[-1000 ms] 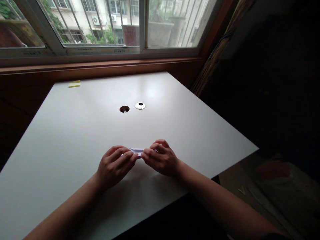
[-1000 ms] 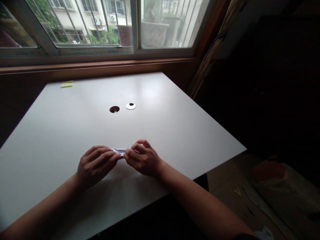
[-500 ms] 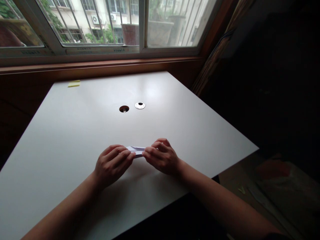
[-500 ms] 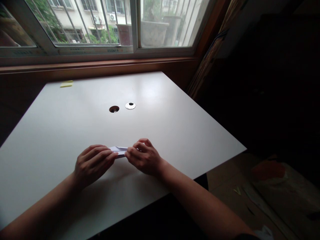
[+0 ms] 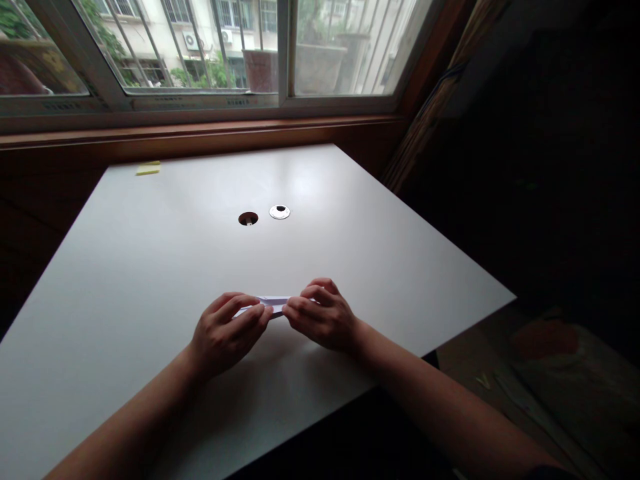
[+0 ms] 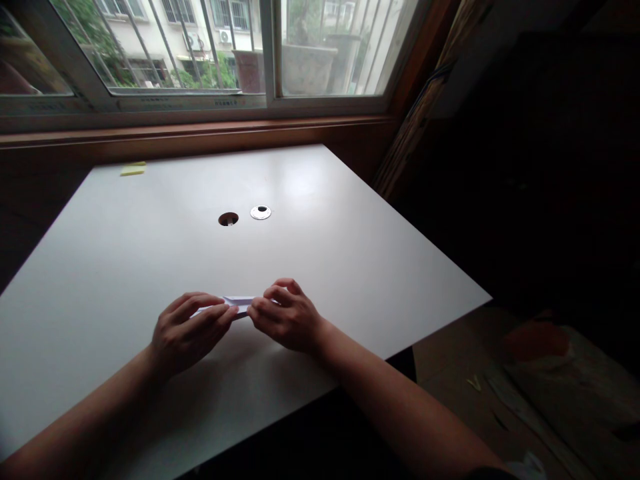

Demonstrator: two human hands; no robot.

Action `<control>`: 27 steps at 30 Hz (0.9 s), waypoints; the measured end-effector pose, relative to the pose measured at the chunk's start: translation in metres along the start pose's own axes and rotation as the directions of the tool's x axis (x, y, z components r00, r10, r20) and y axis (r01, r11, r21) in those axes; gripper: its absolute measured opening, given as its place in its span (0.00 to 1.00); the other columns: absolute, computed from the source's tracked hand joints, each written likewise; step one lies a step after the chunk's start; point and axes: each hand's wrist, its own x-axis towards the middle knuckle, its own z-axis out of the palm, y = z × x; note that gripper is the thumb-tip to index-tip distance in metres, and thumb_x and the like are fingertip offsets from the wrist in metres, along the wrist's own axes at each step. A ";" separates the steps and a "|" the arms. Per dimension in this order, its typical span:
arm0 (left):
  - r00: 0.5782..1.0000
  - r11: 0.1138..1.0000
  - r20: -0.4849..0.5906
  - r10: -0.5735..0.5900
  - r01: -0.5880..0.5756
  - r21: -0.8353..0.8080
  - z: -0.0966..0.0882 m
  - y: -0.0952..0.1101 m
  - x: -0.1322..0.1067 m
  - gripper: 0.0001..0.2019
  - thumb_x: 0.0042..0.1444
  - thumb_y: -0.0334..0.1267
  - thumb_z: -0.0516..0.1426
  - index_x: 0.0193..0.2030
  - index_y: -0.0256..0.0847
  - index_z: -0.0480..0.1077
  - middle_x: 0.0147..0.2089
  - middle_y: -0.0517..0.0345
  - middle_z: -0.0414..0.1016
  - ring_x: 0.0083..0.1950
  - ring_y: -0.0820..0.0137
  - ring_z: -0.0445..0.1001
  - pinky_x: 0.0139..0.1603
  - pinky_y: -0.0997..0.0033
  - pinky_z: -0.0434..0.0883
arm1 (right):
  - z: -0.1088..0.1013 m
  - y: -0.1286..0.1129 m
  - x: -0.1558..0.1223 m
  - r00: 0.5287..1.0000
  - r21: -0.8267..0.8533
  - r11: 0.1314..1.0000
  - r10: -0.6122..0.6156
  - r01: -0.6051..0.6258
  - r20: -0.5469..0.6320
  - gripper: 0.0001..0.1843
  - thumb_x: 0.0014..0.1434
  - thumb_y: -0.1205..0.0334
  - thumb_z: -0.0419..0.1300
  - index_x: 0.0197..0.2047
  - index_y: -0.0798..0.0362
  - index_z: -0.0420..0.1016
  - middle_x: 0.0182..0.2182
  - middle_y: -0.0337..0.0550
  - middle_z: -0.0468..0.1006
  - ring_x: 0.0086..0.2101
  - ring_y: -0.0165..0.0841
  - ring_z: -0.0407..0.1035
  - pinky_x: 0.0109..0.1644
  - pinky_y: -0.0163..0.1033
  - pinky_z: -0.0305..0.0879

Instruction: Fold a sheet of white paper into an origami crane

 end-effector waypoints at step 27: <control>0.993 0.988 -0.068 -0.099 0.107 0.109 -0.002 -0.017 -0.013 0.23 0.52 0.27 0.66 0.53 0.48 0.73 0.40 0.61 0.81 0.43 0.66 0.76 0.45 0.64 0.74 | -0.016 0.024 -0.018 0.988 -0.016 0.988 0.151 -0.151 0.015 0.04 0.61 0.67 0.61 0.40 0.51 0.74 0.36 0.41 0.78 0.38 0.33 0.66 0.47 0.44 0.61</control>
